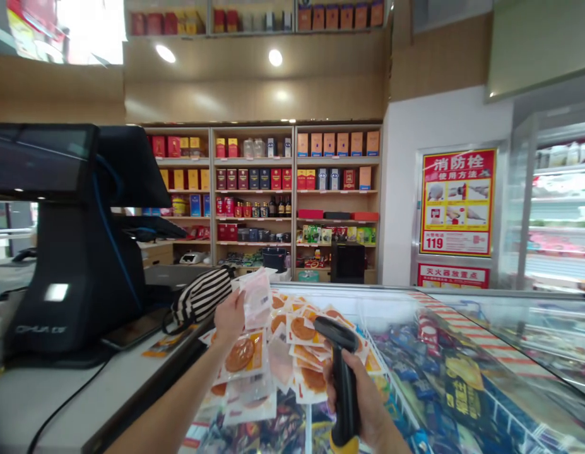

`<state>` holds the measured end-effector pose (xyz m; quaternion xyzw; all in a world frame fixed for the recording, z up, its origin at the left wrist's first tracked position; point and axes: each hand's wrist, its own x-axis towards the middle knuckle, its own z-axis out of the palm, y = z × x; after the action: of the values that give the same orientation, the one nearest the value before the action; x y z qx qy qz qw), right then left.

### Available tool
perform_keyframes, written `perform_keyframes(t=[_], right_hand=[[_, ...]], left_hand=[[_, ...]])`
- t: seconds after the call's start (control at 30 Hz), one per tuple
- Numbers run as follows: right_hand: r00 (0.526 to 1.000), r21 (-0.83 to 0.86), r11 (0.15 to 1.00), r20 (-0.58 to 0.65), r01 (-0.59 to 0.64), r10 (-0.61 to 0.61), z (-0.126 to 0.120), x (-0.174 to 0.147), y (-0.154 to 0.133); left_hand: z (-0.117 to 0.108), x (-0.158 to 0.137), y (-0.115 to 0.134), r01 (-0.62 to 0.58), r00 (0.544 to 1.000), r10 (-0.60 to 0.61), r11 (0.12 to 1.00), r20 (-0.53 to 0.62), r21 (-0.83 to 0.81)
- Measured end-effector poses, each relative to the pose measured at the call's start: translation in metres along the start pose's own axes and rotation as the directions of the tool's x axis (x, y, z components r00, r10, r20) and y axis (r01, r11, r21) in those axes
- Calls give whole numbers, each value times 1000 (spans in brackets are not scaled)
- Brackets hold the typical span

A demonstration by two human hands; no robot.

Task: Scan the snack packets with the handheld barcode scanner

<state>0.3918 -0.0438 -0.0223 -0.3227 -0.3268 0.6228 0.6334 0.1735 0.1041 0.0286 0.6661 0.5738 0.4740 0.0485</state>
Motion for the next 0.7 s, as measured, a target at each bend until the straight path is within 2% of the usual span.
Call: perform_keyframes(t=[0.13, 0.23, 0.33, 0.43, 0.47, 0.5, 0.57, 0.6, 0.67, 0.7], right_hand=[[999, 18, 999, 11, 41, -41, 4, 1, 0], [994, -30, 996, -64, 84, -86, 13, 9, -2], [970, -163, 974, -159, 160, -186, 32, 28, 2], [911, -399, 868, -157, 295, -382, 60, 51, 18], [888, -476, 813, -129, 336, -442, 69, 57, 25], [870, -539, 760, -93, 364, -483, 77, 63, 32], [867, -609, 685, 10, 400, -498, 88, 71, 43], [874, -627, 659, 71, 414, -481, 90, 73, 46], [870, -676, 581, 194, 453, -454, 86, 76, 45], [856, -719, 509, 235, 472, -461, 80, 77, 42]], left_hand=[[2, -17, 0, -138, 982, 152, 983, 116, -120], [13, -38, -1, -133, 965, 174, 970, 195, -205], [20, -61, 9, -101, 963, 171, 945, 208, -310], [20, -79, 30, -37, 941, 181, 896, 286, -443], [19, -83, 37, 21, 930, 173, 855, 323, -519], [17, -86, 42, 142, 921, 136, 757, 366, -638], [13, -87, 46, 327, 910, 33, 554, 413, -765], [9, -86, 44, 400, 898, -29, 470, 439, -787], [1, -81, 32, 503, 859, -129, 388, 495, -772], [-5, -77, 24, 556, 828, -152, 353, 540, -752]])
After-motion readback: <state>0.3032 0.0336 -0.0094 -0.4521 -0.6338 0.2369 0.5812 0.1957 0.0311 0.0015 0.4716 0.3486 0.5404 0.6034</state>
